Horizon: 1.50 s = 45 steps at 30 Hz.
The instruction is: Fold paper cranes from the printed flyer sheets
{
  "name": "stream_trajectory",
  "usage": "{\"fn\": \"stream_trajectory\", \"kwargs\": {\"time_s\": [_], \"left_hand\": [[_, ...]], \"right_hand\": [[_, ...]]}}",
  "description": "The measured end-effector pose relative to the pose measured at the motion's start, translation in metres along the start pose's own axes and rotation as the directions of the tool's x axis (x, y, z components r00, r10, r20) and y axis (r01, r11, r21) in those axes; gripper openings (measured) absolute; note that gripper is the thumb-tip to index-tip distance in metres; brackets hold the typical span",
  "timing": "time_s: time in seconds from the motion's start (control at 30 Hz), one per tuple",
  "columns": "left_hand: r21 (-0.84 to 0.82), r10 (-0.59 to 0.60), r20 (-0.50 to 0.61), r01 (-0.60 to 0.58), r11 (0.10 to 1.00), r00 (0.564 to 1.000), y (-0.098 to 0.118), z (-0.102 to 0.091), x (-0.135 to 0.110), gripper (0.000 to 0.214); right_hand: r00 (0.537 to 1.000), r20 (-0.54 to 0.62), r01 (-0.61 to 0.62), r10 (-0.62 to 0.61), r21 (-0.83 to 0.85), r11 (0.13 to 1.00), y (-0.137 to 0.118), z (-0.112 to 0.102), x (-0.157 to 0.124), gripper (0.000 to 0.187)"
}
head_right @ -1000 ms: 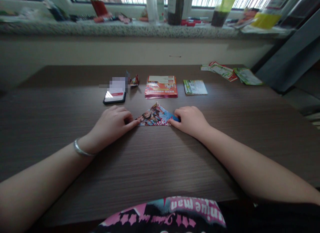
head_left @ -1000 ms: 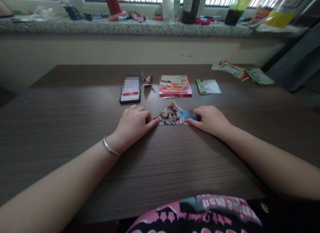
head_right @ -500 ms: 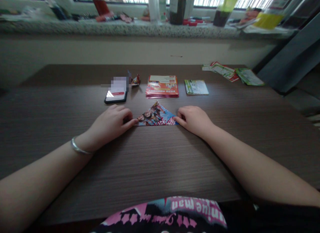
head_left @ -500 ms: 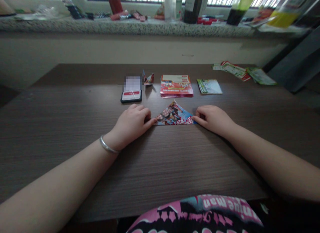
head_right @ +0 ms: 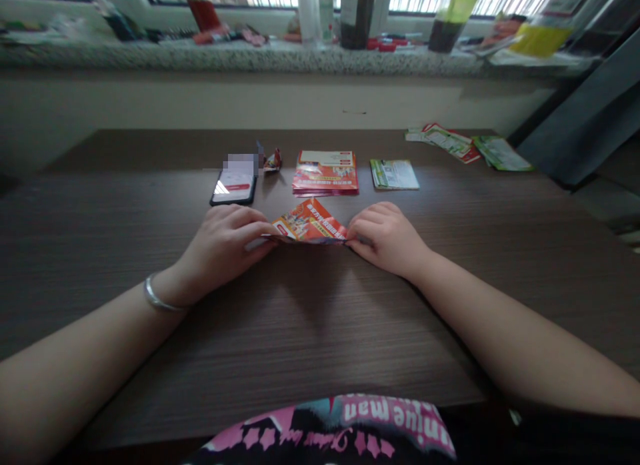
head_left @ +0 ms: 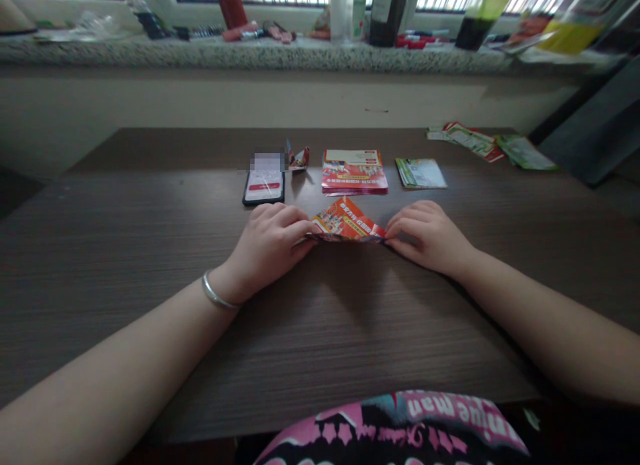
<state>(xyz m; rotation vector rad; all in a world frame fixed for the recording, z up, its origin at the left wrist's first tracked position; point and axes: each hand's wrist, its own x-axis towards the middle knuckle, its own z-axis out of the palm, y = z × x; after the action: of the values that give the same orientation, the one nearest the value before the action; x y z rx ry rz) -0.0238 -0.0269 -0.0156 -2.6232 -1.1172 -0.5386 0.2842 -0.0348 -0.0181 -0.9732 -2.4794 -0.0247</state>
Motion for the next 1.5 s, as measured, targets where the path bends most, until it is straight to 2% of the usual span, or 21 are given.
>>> {"fn": "stream_trajectory", "kwargs": {"time_s": [0.13, 0.27, 0.43, 0.63, 0.77, 0.97, 1.1, 1.37, 1.5], "left_hand": [[0.023, 0.126, -0.066, -0.124, 0.992, 0.990, 0.003, -0.001, -0.001, 0.015], [0.045, 0.208, -0.043, -0.206, 0.977, 0.977, 0.007, -0.004, 0.000, 0.019], [0.003, 0.238, 0.040, -0.239, 0.971, 0.970, 0.007, -0.001, 0.001, 0.020], [-0.181, 0.273, 0.094, -0.253, 0.950, 0.957, 0.004, 0.006, 0.002, 0.032], [-0.254, 0.276, 0.124, -0.239, 0.937, 0.953, 0.005, 0.006, 0.004, 0.043], [-0.286, 0.281, 0.180, -0.223, 0.932, 0.943, 0.010, 0.001, 0.004, 0.055], [-0.301, 0.281, 0.183, -0.218, 0.928, 0.942, 0.014, -0.002, 0.006, 0.057], [-0.309, 0.203, 0.195, -0.136, 0.941, 0.960, 0.022, -0.006, 0.007, 0.036], [-0.265, 0.198, 0.177, -0.147, 0.953, 0.964, 0.024, -0.006, 0.009, 0.034]], "right_hand": [[0.992, 0.011, 0.128, -0.128, -0.145, 0.981, -0.003, 0.000, -0.001, 0.011], [0.980, 0.034, 0.198, -0.195, -0.127, 0.972, -0.006, 0.002, 0.000, 0.014], [0.967, 0.085, 0.244, -0.240, -0.033, 0.969, -0.007, 0.003, 0.002, 0.017], [0.956, 0.091, 0.287, -0.278, -0.108, 0.952, -0.013, 0.002, 0.005, 0.019], [0.951, 0.098, 0.300, -0.292, -0.082, 0.950, -0.017, 0.005, 0.007, 0.018], [0.962, 0.116, 0.255, -0.248, -0.053, 0.965, -0.017, 0.007, 0.007, 0.018], [0.979, 0.123, 0.167, -0.165, -0.002, 0.986, -0.019, 0.007, 0.008, 0.016], [0.984, 0.172, -0.051, 0.043, 0.045, 0.998, -0.025, 0.005, 0.011, 0.014], [0.977, 0.193, -0.092, 0.086, 0.023, 0.996, -0.028, 0.004, 0.012, 0.015]]}}
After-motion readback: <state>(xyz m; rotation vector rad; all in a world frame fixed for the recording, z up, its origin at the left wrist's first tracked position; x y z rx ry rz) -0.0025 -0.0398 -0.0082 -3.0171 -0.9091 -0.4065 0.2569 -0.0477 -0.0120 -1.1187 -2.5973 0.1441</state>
